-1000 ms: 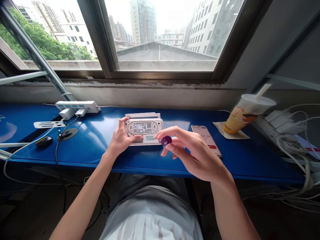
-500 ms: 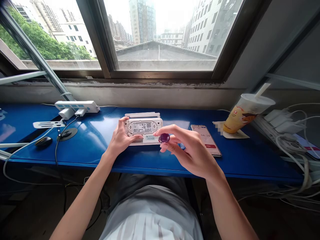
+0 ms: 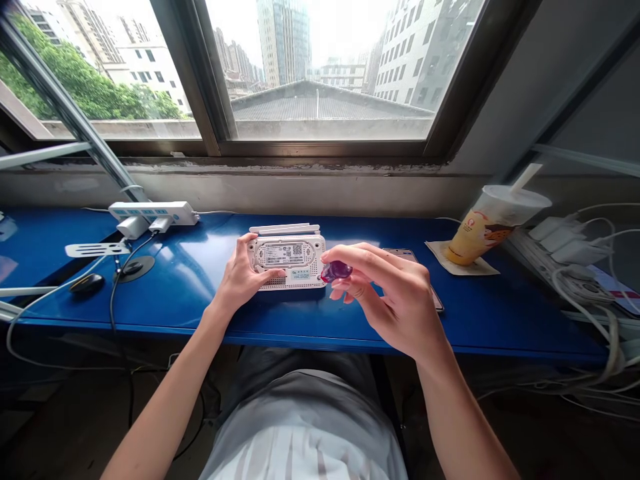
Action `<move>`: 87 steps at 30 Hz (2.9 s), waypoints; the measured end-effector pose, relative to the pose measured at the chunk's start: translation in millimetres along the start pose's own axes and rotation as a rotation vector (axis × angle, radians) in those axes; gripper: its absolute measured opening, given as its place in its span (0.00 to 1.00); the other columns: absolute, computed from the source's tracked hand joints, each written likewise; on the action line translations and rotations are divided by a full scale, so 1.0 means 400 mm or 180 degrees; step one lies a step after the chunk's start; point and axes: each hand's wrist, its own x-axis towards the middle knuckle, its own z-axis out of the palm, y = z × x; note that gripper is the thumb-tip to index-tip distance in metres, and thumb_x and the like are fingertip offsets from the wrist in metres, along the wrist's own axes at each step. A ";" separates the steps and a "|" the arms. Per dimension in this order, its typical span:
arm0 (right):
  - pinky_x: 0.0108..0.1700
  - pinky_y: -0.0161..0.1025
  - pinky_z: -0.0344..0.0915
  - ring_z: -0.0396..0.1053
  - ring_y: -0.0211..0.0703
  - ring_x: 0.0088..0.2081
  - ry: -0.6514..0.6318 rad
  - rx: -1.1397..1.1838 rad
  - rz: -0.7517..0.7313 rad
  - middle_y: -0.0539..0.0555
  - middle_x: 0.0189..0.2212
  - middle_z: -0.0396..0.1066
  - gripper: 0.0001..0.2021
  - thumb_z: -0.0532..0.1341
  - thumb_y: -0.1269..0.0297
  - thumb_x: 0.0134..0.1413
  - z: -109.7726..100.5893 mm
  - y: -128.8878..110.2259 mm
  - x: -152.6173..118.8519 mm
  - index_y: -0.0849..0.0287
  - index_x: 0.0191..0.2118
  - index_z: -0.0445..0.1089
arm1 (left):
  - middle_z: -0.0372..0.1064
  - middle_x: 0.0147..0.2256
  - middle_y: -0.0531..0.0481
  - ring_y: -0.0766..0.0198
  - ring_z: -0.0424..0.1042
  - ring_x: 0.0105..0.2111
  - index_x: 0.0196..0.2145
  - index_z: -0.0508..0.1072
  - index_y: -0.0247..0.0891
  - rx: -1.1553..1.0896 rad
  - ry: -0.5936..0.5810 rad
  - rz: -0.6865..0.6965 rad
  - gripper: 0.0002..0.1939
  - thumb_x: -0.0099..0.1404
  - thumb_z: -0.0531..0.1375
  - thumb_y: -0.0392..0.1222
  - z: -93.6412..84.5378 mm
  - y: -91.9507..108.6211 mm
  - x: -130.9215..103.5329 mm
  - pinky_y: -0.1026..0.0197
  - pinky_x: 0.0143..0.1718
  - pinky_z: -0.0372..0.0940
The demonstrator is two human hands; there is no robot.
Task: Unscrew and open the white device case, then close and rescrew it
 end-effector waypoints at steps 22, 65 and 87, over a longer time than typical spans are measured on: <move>0.24 0.43 0.76 0.81 0.46 0.29 0.0774 -0.0025 0.0130 0.50 0.45 0.81 0.15 0.67 0.64 0.70 0.004 -0.019 0.002 0.39 0.57 0.78 | 0.76 0.51 0.40 0.43 0.77 0.51 0.69 0.65 0.46 0.0353 -0.0216 -0.0484 0.51 0.56 0.70 0.75 -0.014 -0.002 0.006 0.45 0.53 0.73; 0.50 0.55 0.83 0.80 0.58 0.54 -0.0637 -0.1996 -0.0494 0.66 0.55 0.80 0.11 0.60 0.76 0.71 0.036 0.208 -0.168 0.61 0.55 0.73 | 0.83 0.38 0.43 0.53 0.80 0.40 0.42 0.86 0.41 0.1175 -0.1274 0.1081 0.15 0.71 0.59 0.33 0.218 0.225 0.069 0.59 0.37 0.70; 0.53 0.67 0.74 0.71 0.80 0.59 -0.0151 -0.3491 0.2247 0.76 0.57 0.73 0.37 0.57 0.40 0.70 -0.092 0.215 -0.190 0.68 0.69 0.65 | 0.79 0.33 0.39 0.51 0.72 0.43 0.37 0.85 0.36 0.1896 -0.1479 0.1060 0.15 0.72 0.57 0.30 0.244 0.255 0.058 0.57 0.39 0.68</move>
